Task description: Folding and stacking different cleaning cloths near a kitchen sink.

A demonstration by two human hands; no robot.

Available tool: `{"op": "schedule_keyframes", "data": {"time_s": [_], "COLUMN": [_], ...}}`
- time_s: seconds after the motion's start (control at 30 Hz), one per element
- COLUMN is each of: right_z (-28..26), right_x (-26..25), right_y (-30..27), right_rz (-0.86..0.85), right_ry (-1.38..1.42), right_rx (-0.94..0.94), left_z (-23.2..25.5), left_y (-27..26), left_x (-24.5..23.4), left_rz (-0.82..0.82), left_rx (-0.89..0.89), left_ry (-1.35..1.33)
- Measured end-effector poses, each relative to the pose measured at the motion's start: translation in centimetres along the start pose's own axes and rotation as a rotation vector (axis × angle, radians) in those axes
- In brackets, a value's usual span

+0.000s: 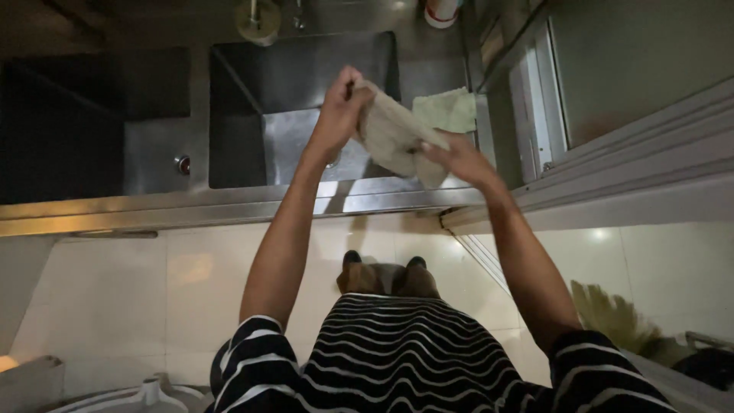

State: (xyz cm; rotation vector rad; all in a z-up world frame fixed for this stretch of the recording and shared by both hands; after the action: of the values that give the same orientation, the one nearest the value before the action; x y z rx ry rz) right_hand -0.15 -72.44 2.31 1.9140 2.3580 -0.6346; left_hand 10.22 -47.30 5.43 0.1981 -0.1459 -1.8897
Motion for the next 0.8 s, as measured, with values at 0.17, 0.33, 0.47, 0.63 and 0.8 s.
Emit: {"op": "schedule_keyframes", "data": {"time_s": [0.17, 0.33, 0.47, 0.63, 0.8], "right_z": [-1.7, -6.3, -0.4, 9.8, 4.4], "right_x": [-3.2, -4.8, -4.5, -6.4, -4.1], "right_y": [-0.8, -0.7, 0.0, 2.4, -1.1], "right_rz": [0.065, 0.223, 0.382, 0.225, 0.563], "right_ry": [-0.026, 0.184, 0.32, -0.302, -0.277], "right_rx": [-0.255, -0.58, -0.2, -0.206, -0.444], "left_z": [-0.2, 1.5, -8.0, -16.8, -16.7], "left_y": [0.0, -4.3, -7.2, -8.7, -11.4], "left_x": [-0.3, 3.2, 3.9, 5.5, 5.7], "left_rz": [-0.122, -0.413, -0.829, -0.616, -0.635], "left_rx": [-0.141, -0.948, 0.364, -0.976, -1.114], "left_ry": [-0.098, -0.537, -0.12, 0.653, -0.241]}}
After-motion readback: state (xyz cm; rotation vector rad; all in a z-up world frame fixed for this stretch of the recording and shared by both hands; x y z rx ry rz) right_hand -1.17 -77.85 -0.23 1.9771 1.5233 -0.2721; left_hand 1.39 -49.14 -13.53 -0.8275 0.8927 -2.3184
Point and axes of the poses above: each hand's wrist, its own y-axis towards the middle knuckle, its own x-axis out of the palm, z = x × y, the point moved 3 cm from there along y, towards the middle knuckle, and after that the axes turned 7 degrees about y, right-handed, at the moved point
